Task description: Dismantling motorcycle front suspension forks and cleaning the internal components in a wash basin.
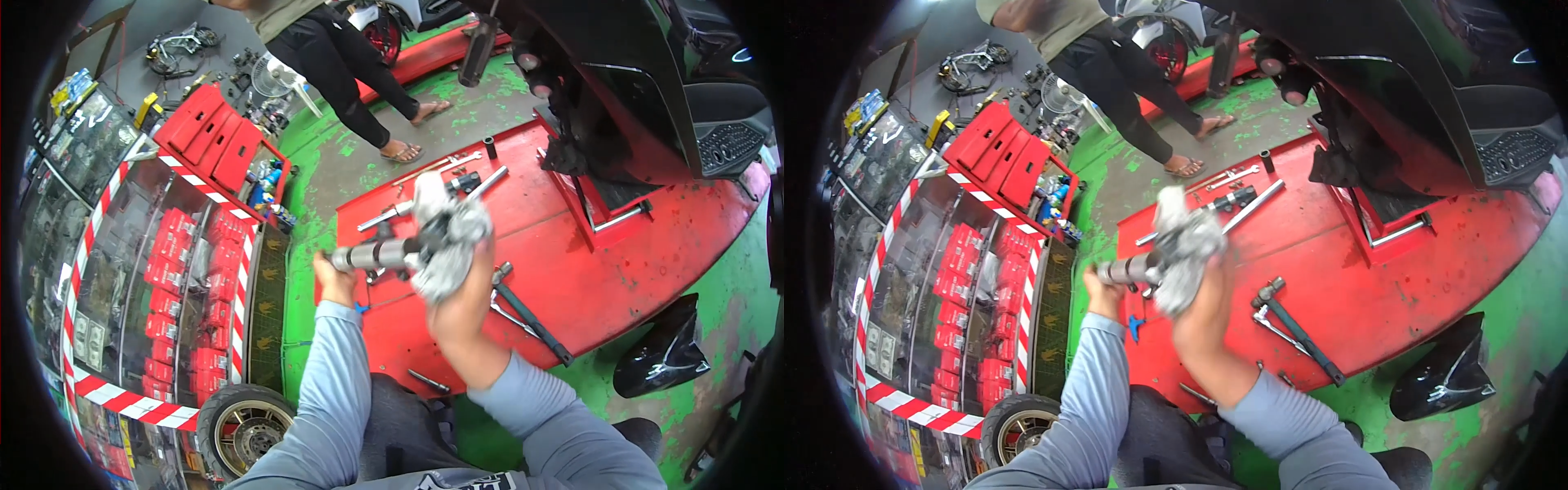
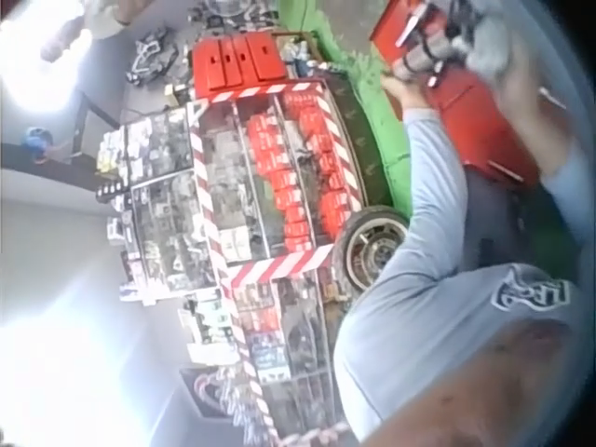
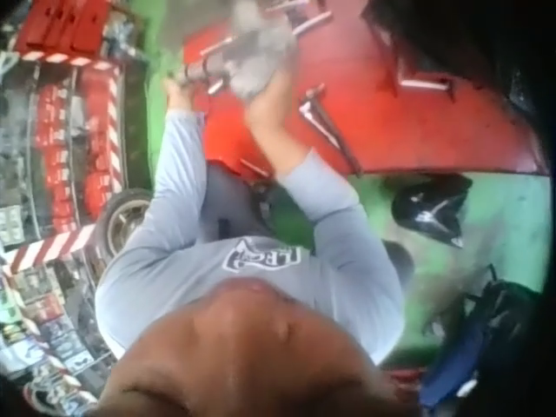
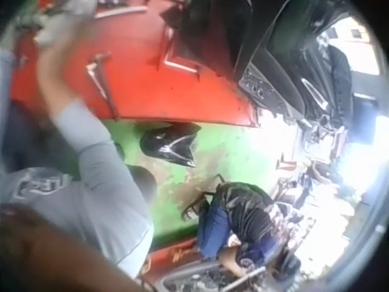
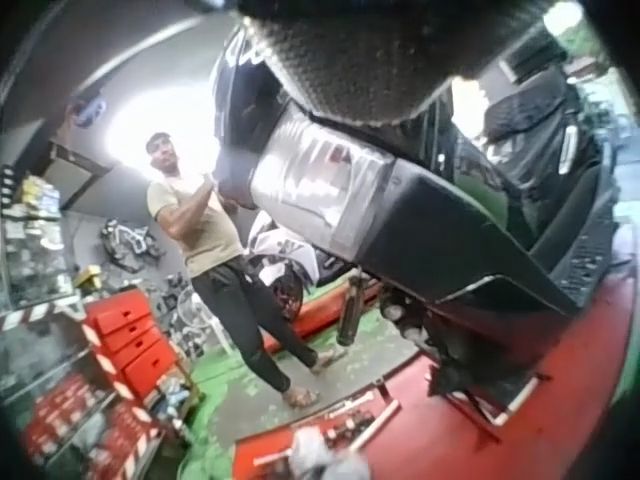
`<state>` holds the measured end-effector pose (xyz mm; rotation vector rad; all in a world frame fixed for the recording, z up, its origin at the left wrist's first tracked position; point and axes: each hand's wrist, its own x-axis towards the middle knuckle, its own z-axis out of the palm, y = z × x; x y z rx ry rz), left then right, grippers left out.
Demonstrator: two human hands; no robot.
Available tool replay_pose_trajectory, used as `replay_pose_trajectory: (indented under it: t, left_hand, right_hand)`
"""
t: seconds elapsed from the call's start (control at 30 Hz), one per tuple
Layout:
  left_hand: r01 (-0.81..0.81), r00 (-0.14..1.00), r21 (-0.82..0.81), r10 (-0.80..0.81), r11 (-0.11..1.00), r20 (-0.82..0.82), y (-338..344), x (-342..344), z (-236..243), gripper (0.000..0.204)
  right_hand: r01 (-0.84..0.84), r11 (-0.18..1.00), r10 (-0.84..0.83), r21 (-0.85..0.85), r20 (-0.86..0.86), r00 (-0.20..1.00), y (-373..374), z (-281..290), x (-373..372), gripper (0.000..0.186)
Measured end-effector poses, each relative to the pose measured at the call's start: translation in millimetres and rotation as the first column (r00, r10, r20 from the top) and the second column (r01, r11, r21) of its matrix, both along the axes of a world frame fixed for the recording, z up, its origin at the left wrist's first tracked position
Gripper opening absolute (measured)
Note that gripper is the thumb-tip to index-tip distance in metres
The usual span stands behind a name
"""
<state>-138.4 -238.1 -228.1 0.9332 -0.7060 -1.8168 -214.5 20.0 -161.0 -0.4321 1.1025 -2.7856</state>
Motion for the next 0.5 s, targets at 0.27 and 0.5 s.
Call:
replay_pose_trajectory:
  t: [0.27, 0.5]
  left_hand:
    - [-0.289, 0.957, -0.329, 0.259, 0.899, -0.132, 36.3, -9.3, 75.4, 0.031]
    - [-0.192, 0.981, -0.518, 0.163, 0.833, -0.102, 76.9, -18.7, 113.4, 0.019]
  right_hand:
    - [-0.361, 0.919, 0.265, 0.158, 0.43, 0.863, 9.6, -109.9, -119.4, 0.038]
    - [-0.697, 0.366, 0.497, 0.617, 0.504, 0.707, 33.4, -157.5, -126.8, 0.036]
